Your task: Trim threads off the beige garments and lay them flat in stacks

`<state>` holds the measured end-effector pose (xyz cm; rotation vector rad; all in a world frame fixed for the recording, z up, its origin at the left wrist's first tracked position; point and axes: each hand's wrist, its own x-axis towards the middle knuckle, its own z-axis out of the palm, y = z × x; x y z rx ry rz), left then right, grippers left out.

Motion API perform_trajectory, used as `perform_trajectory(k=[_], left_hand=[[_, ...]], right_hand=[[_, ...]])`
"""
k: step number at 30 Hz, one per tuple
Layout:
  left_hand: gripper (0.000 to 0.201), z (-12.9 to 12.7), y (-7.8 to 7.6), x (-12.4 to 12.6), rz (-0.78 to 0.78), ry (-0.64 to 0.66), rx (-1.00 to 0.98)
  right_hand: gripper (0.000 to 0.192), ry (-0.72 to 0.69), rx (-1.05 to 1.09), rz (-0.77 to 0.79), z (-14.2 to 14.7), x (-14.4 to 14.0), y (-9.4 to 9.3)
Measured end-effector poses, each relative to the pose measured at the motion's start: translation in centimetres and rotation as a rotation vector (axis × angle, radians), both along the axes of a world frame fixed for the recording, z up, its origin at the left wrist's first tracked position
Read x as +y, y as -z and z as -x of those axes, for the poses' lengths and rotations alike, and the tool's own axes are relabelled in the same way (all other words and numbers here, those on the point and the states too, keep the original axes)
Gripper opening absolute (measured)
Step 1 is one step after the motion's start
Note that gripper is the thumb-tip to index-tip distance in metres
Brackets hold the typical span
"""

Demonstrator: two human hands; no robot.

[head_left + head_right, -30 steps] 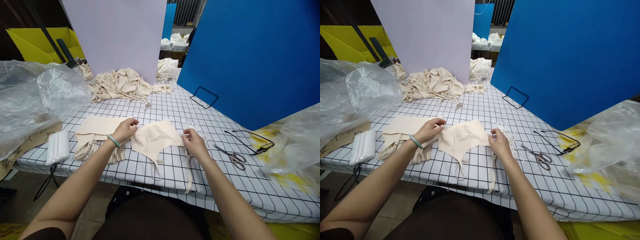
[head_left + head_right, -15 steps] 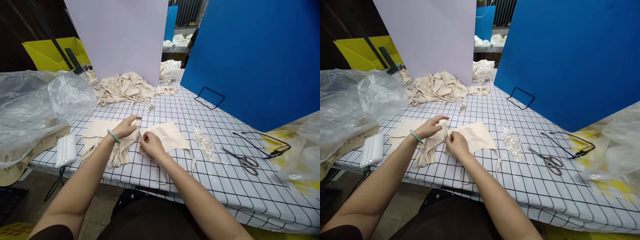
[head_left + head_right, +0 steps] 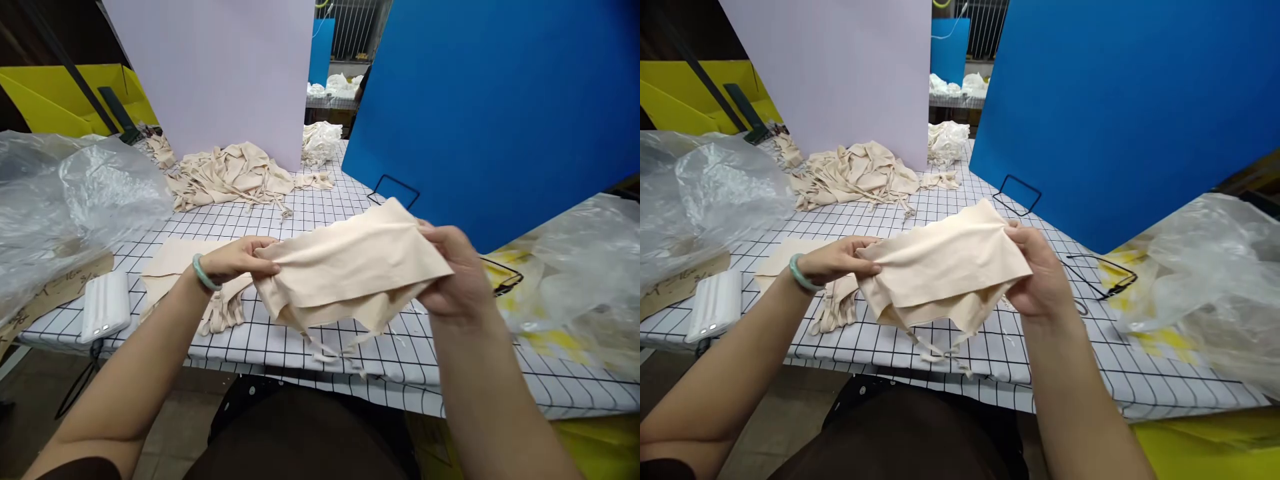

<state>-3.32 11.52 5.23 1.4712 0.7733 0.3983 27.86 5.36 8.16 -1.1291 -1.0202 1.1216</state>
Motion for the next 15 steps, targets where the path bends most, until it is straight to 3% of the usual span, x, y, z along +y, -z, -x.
perform_trajectory(k=[3, 5, 7, 11, 13, 15], left_hand=[[0.035, -0.6, 2.3, 1.8, -0.211, -0.200, 0.304], [0.029, -1.5, 4.3, 2.6, -0.397, -0.357, 0.508], [0.031, -2.4, 6.1, 2.6, -0.519, -0.462, 0.583], [0.032, -4.0, 8.5, 0.9, -0.795, -0.408, 0.556], [0.029, -4.6, 9.4, -0.4, -0.953, -0.329, 0.557], [0.028, -4.9, 10.0, -1.5, -1.046, -0.285, 0.573]], right_hand=[[0.023, 0.078, 0.028, 0.234, -0.5, 2.0, 5.4], [0.029, 0.116, -0.029, 0.240, 0.0, 1.4, 8.7], [0.038, 0.043, -0.045, 0.193, 0.9, -0.8, 11.1], [0.048, -0.259, -0.008, 0.205, 0.8, -5.6, 13.8], [0.048, -0.219, 0.008, 0.198, -1.5, -5.8, 14.4], [0.047, -0.080, -0.033, 0.177, -4.7, -4.2, 14.6]])
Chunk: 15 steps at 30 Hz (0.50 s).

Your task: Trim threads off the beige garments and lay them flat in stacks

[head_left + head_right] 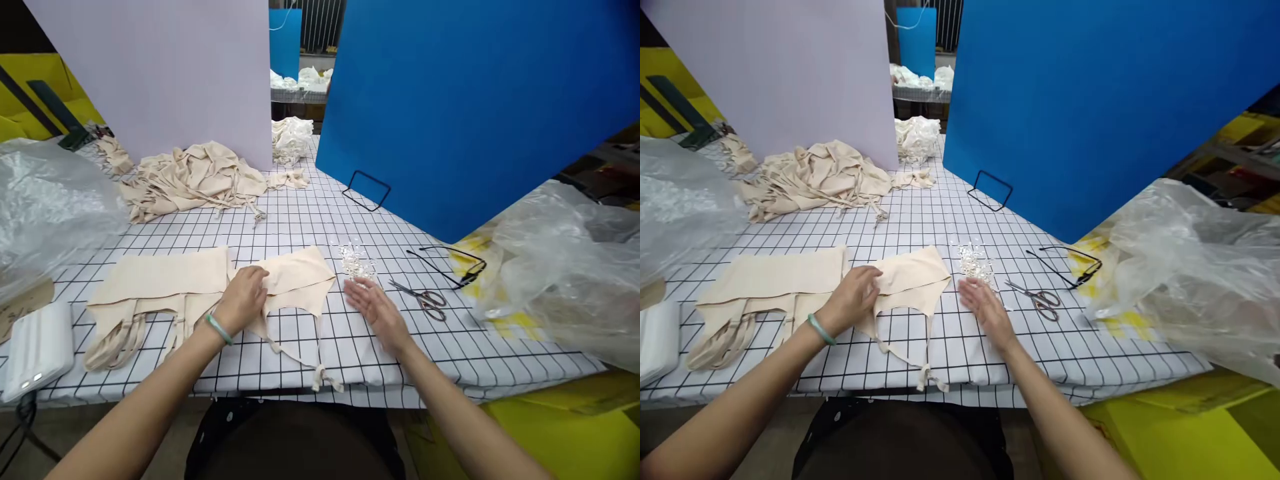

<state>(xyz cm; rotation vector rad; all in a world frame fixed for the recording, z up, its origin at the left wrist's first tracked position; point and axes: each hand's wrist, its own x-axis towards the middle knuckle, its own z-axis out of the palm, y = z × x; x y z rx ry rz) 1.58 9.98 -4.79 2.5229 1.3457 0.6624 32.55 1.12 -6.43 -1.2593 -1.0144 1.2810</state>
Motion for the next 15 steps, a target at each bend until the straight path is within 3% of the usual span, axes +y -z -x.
perform_trajectory(k=[2, 4, 7, 9, 11, 15], left_hand=[[0.026, -0.1, 0.3, -0.9, -0.039, 0.005, 0.045], [0.022, -0.1, 0.4, -1.6, -0.058, -0.019, 0.101], [0.014, -0.2, 0.2, -2.0, -0.041, -0.071, 0.182], [0.010, -0.3, 0.3, -2.0, -0.012, -0.092, 0.205], [0.012, -0.2, 0.5, -1.9, 0.017, -0.103, 0.194], [0.015, 0.7, 0.9, -2.3, 0.024, -0.110, 0.137]], right_hand=[[0.047, 0.143, -0.100, -0.044, -2.7, 2.4, -0.3], [0.045, 0.246, -0.171, -0.119, -3.3, 4.9, -0.8], [0.040, 0.197, -0.109, -0.204, -0.1, 8.5, -1.3], [0.042, 0.113, -0.056, -0.153, 2.9, 10.6, -0.9], [0.044, 0.129, -0.074, -0.083, 4.3, 12.5, -0.2], [0.045, 0.300, -0.171, -0.041, 0.8, 13.9, 0.6]])
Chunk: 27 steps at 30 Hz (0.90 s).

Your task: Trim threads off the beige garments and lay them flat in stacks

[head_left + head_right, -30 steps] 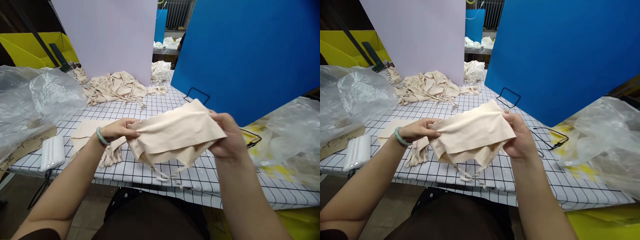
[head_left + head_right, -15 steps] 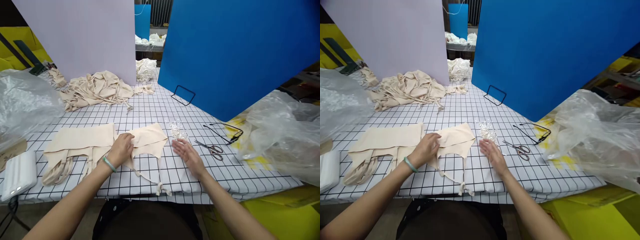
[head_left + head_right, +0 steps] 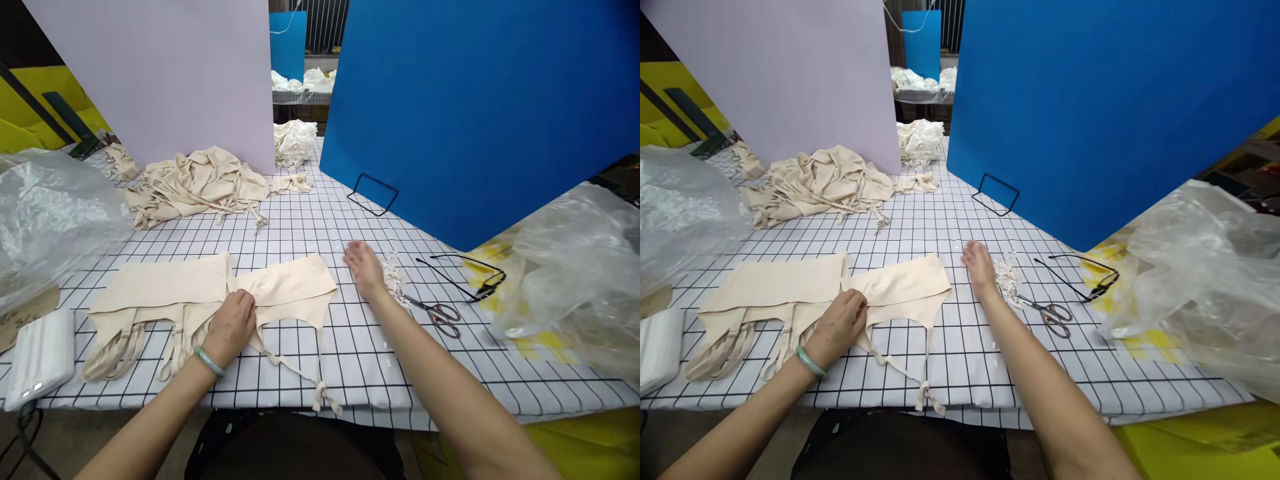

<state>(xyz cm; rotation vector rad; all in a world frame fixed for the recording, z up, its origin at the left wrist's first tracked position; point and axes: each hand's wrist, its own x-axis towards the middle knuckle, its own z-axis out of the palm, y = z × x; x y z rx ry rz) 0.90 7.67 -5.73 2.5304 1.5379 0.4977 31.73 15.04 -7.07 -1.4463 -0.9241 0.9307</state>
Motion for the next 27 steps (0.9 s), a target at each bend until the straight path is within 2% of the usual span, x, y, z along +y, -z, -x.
perform_trajectory(k=[2, 4, 6, 8, 9, 11, 14, 18, 20, 23, 27], left_hand=[[0.011, 0.4, -0.2, -0.5, -0.028, -0.011, -0.029], [0.012, 0.6, -0.7, -1.0, -0.059, -0.048, -0.026], [0.018, 0.8, -1.2, -1.6, -0.066, -0.111, 0.034], [0.019, 0.9, -1.6, -2.1, -0.039, -0.166, 0.130], [0.017, 1.0, -1.7, -2.2, -0.021, -0.181, 0.176], [0.007, 1.1, -1.7, -2.2, -0.008, -0.190, 0.241], [0.010, 1.4, -1.5, -1.6, -0.041, -0.234, 0.255], [0.012, 2.0, -1.6, -0.9, -0.031, -0.294, 0.244], [0.014, 2.1, -1.8, -0.9, -0.003, -0.278, 0.252], [0.014, 1.3, -2.1, -1.1, -0.009, -0.235, 0.210], [0.024, -1.4, -2.5, -0.4, -0.034, -0.103, 0.175]], right_hand=[[0.044, 0.094, -0.067, 0.004, -2.5, -0.8, -0.4], [0.041, 0.106, -0.187, 0.012, -3.5, -2.2, -1.0], [0.038, -0.027, -0.439, 0.040, -2.6, -4.0, -1.5], [0.040, -0.203, -0.759, 0.071, -0.5, -5.6, -1.4], [0.043, -0.253, -0.893, 0.081, 0.7, -6.1, -1.2], [0.048, -0.254, -1.033, 0.083, 2.6, -6.6, -0.6], [0.045, -0.238, -1.061, 0.038, 3.5, -6.2, 0.0], [0.037, -0.201, -1.131, -0.023, 1.3, -6.7, -0.9], [0.035, -0.170, -1.169, 0.003, -0.5, -8.0, -1.4], [0.037, -0.219, -1.167, 0.069, -2.4, -10.1, -1.2], [0.038, -0.188, -1.202, 0.090, -2.6, -11.4, 0.1]])
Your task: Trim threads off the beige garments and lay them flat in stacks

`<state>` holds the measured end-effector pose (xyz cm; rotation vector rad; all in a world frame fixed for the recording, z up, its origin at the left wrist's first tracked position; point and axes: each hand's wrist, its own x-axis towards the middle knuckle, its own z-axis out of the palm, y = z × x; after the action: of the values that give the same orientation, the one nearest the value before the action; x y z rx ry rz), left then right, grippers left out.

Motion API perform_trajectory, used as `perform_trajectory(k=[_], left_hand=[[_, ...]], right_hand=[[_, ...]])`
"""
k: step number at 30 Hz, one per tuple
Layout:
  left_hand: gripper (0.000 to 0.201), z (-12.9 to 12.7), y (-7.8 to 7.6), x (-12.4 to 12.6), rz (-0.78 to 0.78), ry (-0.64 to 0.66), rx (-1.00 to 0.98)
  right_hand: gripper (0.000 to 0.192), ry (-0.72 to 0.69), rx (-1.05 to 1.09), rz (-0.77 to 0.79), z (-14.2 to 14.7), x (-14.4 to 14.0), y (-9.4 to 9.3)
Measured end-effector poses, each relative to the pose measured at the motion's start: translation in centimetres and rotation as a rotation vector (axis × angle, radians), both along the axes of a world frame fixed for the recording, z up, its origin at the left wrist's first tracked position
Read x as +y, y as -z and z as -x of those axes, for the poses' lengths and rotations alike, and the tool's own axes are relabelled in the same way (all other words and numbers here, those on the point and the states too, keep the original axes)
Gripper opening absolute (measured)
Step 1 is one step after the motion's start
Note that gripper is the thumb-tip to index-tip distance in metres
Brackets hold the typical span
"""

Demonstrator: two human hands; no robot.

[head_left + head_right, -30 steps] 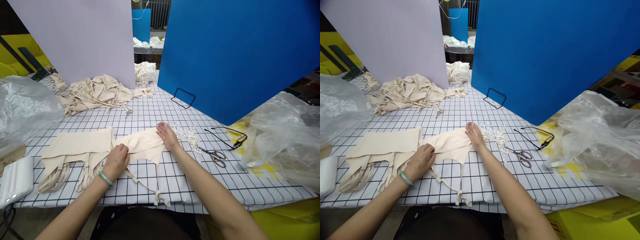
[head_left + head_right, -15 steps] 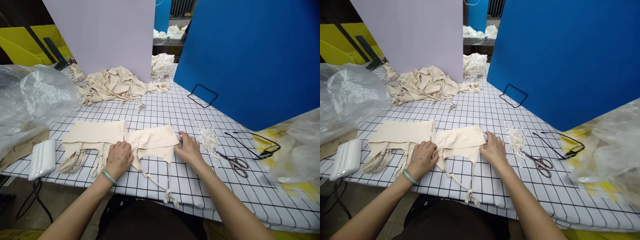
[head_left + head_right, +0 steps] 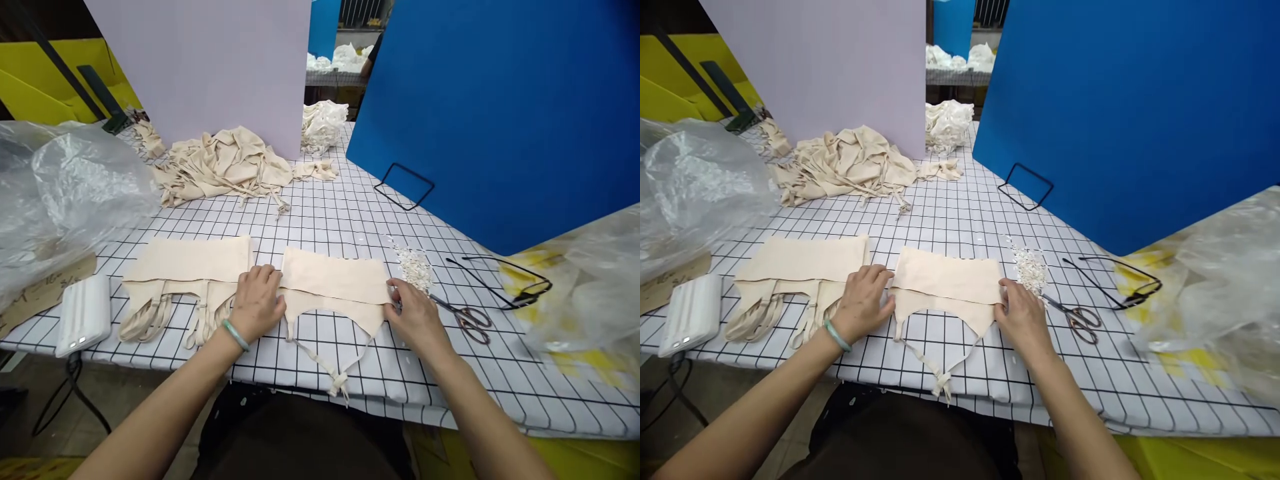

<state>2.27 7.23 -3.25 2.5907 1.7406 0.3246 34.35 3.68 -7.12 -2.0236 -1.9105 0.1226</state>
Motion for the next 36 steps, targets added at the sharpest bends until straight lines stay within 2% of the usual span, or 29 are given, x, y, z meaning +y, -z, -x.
perform_trajectory(k=[4, 7, 10, 14, 16, 19, 21, 22, 24, 26, 28, 30, 32, 36], left_hand=[[0.016, -1.5, 0.0, 1.9, 0.073, 0.046, 0.118], [0.016, -0.7, 0.2, 2.7, 0.050, -0.053, 0.087], [0.017, 0.4, 0.4, 2.4, -0.001, -0.163, 0.083], [0.012, 0.5, 0.1, 1.7, -0.005, -0.135, 0.083], [0.012, 0.4, -0.3, 2.1, 0.021, -0.166, 0.062], [0.016, 0.3, -0.8, 3.9, 0.032, -0.259, 0.030], [0.021, 0.0, -0.9, 5.8, 0.069, -0.267, 0.024], [0.021, -0.2, -0.8, 6.8, 0.106, -0.244, 0.027], [0.016, -0.7, -0.6, 8.3, 0.187, -0.182, 0.039], [0.012, -1.0, -0.3, 8.8, 0.199, -0.159, 0.041], [0.010, -0.8, -0.2, 7.8, 0.125, -0.162, 0.011], [0.016, -0.3, -0.1, 5.6, 0.061, -0.099, -0.044], [0.016, 0.5, 0.0, 2.7, 0.055, 0.044, -0.122], [0.021, 1.7, 0.6, -2.0, 0.078, 0.362, -0.358]], right_hand=[[0.033, 0.025, -0.118, -0.112, 0.8, 0.1, 0.4], [0.026, -0.005, -0.216, -0.194, 1.2, 0.1, 0.1], [0.022, -0.064, -0.267, -0.211, 1.6, 0.1, 0.1], [0.021, -0.076, -0.273, -0.161, 1.8, 0.0, 0.2], [0.024, -0.079, -0.219, -0.095, 1.4, -0.2, -0.3], [0.028, -0.077, 0.040, 0.083, 0.5, 0.0, -1.6], [0.029, 0.010, 0.214, 0.147, 0.2, 0.9, -2.2], [0.030, 0.073, 0.235, 0.149, 0.2, 1.7, -2.3], [0.028, 0.175, 0.139, 0.127, 0.5, 3.3, -2.1], [0.019, 0.175, -0.004, 0.100, 0.9, 4.4, -1.8], [0.013, 0.123, -0.069, 0.030, 1.3, 4.3, -1.7], [0.015, 0.062, -0.046, -0.064, 2.0, 2.6, -2.0], [0.013, -0.054, 0.063, -0.087, 3.4, 0.1, -2.7], [0.007, -0.350, 0.256, 0.030, 9.1, -4.8, -3.2]])
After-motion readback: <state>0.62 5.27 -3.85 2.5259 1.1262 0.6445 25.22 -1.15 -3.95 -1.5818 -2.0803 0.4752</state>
